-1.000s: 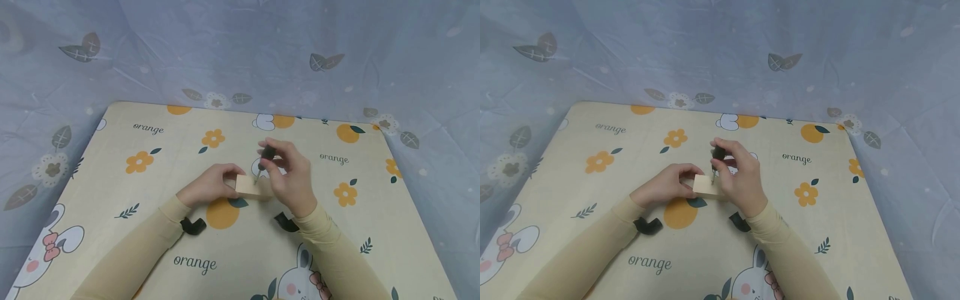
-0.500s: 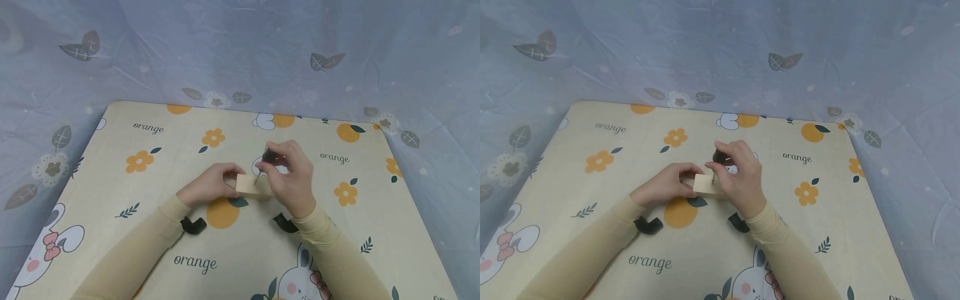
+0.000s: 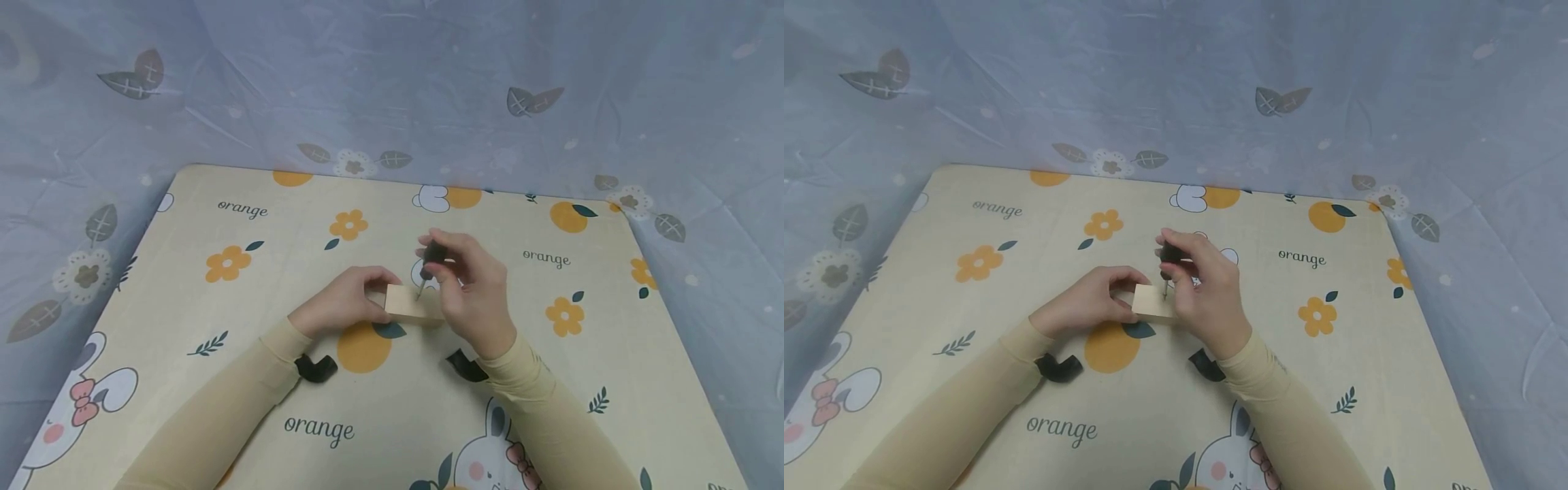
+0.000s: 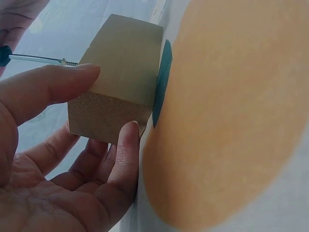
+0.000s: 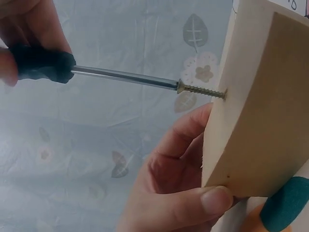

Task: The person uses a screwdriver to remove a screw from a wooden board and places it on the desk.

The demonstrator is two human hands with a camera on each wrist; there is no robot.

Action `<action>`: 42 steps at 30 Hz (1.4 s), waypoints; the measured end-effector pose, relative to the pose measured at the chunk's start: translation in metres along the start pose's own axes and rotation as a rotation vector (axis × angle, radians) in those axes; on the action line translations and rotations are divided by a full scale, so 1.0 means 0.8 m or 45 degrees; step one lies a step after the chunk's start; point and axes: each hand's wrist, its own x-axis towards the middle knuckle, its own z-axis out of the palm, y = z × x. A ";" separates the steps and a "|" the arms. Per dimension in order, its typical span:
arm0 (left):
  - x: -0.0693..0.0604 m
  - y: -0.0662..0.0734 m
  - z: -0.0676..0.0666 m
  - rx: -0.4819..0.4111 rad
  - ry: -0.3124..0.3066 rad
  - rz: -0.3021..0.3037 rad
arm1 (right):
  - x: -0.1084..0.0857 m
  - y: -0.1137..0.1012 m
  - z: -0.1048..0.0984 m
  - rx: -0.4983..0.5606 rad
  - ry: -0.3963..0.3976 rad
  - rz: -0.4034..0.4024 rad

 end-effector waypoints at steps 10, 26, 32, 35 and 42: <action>0.000 -0.001 0.000 -0.008 0.000 0.008 | -0.003 0.005 0.004 -0.124 0.117 -0.030; 0.002 0.001 -0.002 0.011 0.002 0.008 | 0.000 -0.001 0.000 -0.096 0.088 0.004; 0.001 -0.001 -0.001 0.009 0.006 0.011 | 0.000 0.000 -0.002 -0.128 0.046 0.025; 0.001 -0.002 -0.001 0.004 -0.001 0.009 | -0.001 0.002 -0.002 -0.185 0.066 0.010; 0.001 -0.003 -0.001 0.002 -0.003 0.015 | -0.003 0.004 0.001 -0.157 0.126 -0.057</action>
